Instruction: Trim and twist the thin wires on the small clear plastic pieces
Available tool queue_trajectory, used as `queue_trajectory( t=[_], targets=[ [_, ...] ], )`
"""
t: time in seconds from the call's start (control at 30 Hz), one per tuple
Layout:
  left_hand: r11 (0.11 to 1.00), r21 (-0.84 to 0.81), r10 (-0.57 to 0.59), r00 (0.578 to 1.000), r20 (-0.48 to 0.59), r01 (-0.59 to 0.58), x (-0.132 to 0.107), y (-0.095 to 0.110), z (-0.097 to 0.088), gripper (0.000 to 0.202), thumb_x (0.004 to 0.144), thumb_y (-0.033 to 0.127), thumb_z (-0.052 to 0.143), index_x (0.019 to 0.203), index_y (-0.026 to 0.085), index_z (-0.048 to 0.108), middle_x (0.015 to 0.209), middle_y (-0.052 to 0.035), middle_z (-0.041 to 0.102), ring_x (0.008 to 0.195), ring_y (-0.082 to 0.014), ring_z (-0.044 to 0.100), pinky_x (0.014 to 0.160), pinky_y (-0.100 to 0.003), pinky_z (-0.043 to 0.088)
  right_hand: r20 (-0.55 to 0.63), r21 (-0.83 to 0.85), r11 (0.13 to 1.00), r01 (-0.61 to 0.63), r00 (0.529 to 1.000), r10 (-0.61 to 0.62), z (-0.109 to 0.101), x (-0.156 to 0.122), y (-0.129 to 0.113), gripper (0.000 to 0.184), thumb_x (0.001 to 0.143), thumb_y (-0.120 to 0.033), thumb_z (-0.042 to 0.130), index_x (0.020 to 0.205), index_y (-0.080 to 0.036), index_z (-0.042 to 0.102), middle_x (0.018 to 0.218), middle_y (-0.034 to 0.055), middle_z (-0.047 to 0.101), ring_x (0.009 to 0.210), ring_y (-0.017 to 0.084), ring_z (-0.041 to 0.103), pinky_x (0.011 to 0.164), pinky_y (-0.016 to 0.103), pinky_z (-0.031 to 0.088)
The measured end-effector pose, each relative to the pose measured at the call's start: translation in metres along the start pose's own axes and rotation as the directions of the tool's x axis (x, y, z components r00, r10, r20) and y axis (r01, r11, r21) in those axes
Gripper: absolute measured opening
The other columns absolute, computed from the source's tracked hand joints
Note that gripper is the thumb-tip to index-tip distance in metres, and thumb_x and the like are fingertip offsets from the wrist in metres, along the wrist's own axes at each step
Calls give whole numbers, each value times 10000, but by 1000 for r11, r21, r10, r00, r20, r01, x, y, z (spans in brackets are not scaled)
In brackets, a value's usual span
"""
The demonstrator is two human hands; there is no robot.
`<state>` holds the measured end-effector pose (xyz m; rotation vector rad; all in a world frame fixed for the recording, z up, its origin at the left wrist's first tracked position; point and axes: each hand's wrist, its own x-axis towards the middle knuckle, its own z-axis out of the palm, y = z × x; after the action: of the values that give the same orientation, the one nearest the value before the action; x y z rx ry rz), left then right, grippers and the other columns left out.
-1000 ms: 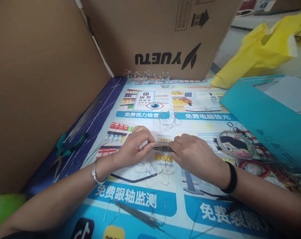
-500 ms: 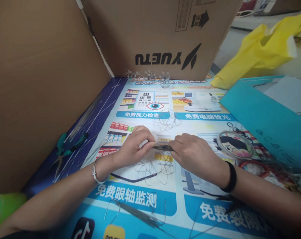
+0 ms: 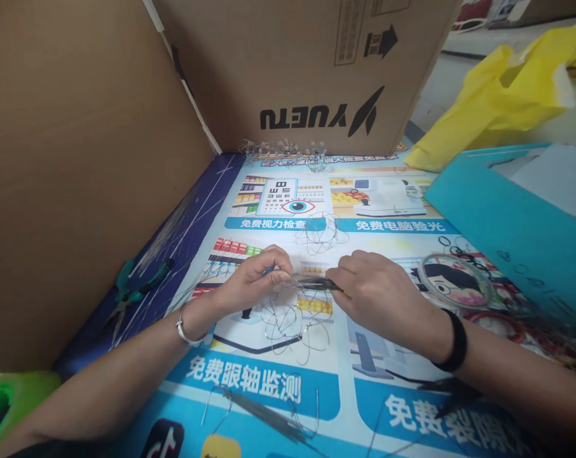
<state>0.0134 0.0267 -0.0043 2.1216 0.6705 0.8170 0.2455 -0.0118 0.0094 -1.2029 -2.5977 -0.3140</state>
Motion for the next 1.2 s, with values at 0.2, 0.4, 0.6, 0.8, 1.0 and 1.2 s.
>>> queue_trajectory(
  t=[0.2, 0.4, 0.6, 0.8, 1.0, 1.2],
  targets=[
    [999, -49, -11, 1000, 20, 12, -2, -4, 1, 93, 886, 247, 463, 849, 188, 524, 832, -37, 515, 813, -129, 496, 767, -301, 435, -6, 9, 1000, 16, 1000, -15, 0, -1, -1, 131, 780, -166, 519, 687, -169, 612, 642, 39, 568, 624, 154, 418, 587, 293, 221],
    [998, -53, -36, 999, 27, 37, -2, -2, 1, 104, 879, 247, 475, 829, 177, 533, 827, -39, 518, 804, -130, 495, 763, -300, 429, 19, 6, 1000, 1, 1000, -2, 1, -3, -1, 148, 795, -175, 498, 690, -183, 603, 650, 33, 574, 620, 157, 418, 578, 295, 207],
    [1000, -13, -18, 1000, -3, 18, 0, 2, 3, 70, 864, 223, 490, 823, 183, 530, 803, -34, 518, 772, -130, 493, 723, -297, 428, 70, -3, 1000, -11, 997, 11, 0, -1, -4, 141, 803, -186, 505, 694, -195, 594, 658, 33, 579, 628, 174, 437, 571, 308, 196],
    [982, 166, 102, 993, -68, -89, 1, 7, 9, 48, 837, 172, 506, 790, 179, 516, 735, -24, 522, 754, -142, 479, 700, -315, 424, 95, -8, 1000, -15, 995, 16, 0, -2, -6, 115, 794, -186, 520, 713, -195, 601, 666, 37, 579, 629, 177, 445, 570, 313, 190],
    [968, 239, 112, 987, -117, -82, 1, 9, 11, 60, 831, 170, 514, 771, 173, 511, 727, -24, 525, 744, -140, 484, 686, -314, 420, 100, -12, 1000, -27, 995, 28, 2, -2, -8, 133, 803, -198, 508, 719, -195, 611, 669, 37, 585, 618, 171, 440, 562, 306, 181],
    [964, 260, 87, 986, -145, -47, 2, 12, 13, 65, 839, 181, 497, 776, 175, 513, 728, -23, 523, 739, -140, 486, 686, -317, 421, 81, -31, 998, -53, 995, 55, -1, -3, -10, 139, 797, -198, 506, 702, -186, 606, 661, 43, 585, 627, 173, 446, 565, 299, 189]
  ],
)
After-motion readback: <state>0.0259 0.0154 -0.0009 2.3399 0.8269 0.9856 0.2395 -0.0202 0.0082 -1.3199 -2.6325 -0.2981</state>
